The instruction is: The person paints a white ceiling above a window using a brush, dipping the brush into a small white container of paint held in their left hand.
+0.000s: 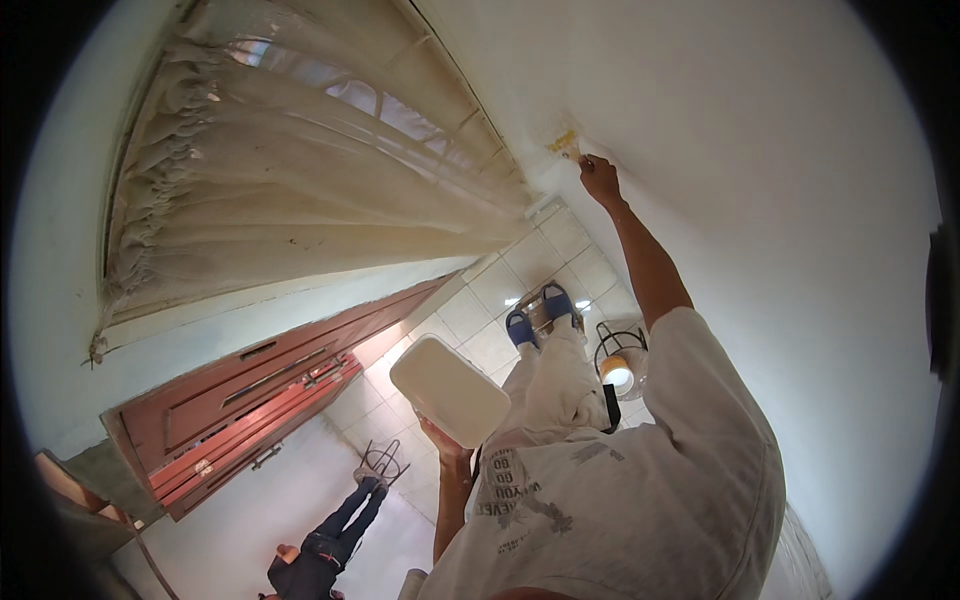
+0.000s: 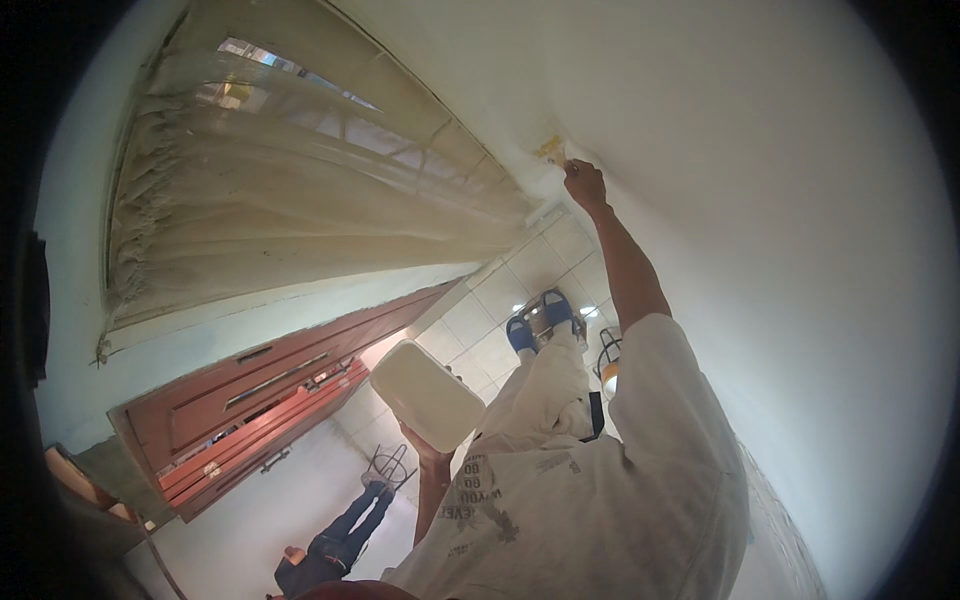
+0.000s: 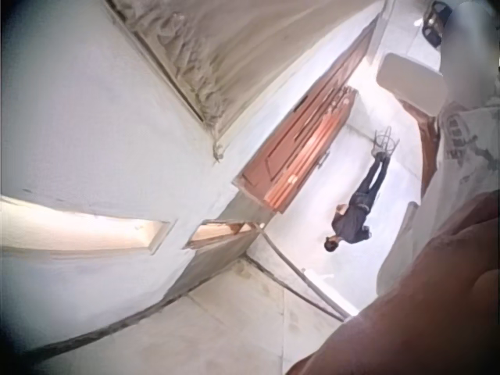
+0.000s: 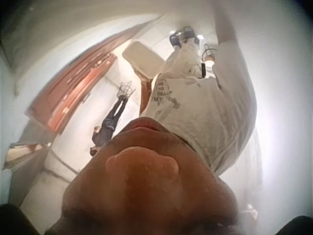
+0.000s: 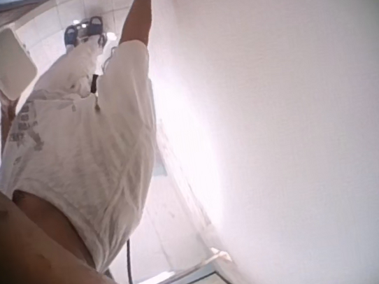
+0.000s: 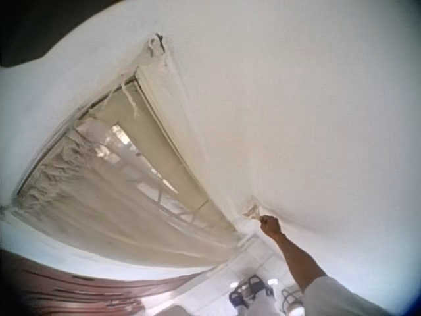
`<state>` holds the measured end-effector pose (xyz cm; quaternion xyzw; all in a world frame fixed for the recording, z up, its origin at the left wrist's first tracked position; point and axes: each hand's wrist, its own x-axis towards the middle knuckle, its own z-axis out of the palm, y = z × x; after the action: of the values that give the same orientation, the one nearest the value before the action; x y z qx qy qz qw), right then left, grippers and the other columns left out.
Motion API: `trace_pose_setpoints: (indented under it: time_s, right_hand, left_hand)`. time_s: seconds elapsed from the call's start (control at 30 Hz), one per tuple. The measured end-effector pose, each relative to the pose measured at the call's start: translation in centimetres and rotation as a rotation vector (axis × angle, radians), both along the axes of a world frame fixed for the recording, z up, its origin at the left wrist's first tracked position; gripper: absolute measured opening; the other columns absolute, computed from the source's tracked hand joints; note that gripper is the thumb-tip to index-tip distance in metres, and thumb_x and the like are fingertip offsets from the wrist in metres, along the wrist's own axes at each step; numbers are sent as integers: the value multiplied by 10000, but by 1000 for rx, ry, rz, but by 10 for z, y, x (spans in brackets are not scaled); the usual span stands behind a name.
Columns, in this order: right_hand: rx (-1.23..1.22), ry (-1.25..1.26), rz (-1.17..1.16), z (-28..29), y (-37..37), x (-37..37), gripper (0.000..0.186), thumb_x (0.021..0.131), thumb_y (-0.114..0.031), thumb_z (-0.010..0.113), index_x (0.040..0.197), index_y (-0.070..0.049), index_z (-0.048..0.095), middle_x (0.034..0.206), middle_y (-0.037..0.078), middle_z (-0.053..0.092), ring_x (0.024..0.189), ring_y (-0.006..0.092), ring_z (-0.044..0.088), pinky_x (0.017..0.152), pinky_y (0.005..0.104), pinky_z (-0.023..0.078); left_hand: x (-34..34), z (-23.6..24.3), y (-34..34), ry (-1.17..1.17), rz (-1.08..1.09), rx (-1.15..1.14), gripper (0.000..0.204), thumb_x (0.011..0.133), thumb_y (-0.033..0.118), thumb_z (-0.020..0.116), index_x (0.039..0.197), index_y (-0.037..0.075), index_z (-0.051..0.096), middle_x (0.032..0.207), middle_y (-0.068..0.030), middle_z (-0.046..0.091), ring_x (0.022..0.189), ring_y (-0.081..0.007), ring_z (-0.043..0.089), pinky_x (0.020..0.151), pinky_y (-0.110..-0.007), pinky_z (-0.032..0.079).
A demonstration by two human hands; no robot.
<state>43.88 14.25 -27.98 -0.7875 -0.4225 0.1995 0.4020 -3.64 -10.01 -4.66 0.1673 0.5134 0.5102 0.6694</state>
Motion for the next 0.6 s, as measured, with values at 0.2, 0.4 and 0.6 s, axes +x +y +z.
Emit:
trace_pose_setpoints:
  time_s: [0.2, 0.4, 0.6]
  right_hand:
    - [-440, -24, -150, -27, 12, -8, 383, 941, -342, 565, 934, 10, 713, 877, 245, 699, 872, 417, 682, 808, 488, 526]
    - [-268, 16, -18, 116, 37, -11, 400, 914, -326, 598, 716, 10, 685, 745, 232, 684, 778, 411, 689, 754, 497, 530]
    - [-39, 97, -18, 255, 11, -10, 406, 947, -343, 593, 764, 6, 686, 638, 182, 633, 601, 339, 636, 632, 450, 478]
  left_hand:
    - [-1, 1, 0, 243, -154, 13, 428, 1017, 394, 441, 1316, 91, 483, 1138, -84, 586, 1016, -224, 615, 835, -370, 558]
    - [5, -13, 10, -50, -16, -54, 633, 1005, 531, 396, 1386, 27, 446, 1259, -183, 596, 1077, -297, 640, 878, -431, 572]
    - [44, 18, 47, -163, -153, 11, 644, 1005, 541, 385, 1404, 37, 436, 1281, -196, 588, 1103, -303, 634, 894, -442, 571]
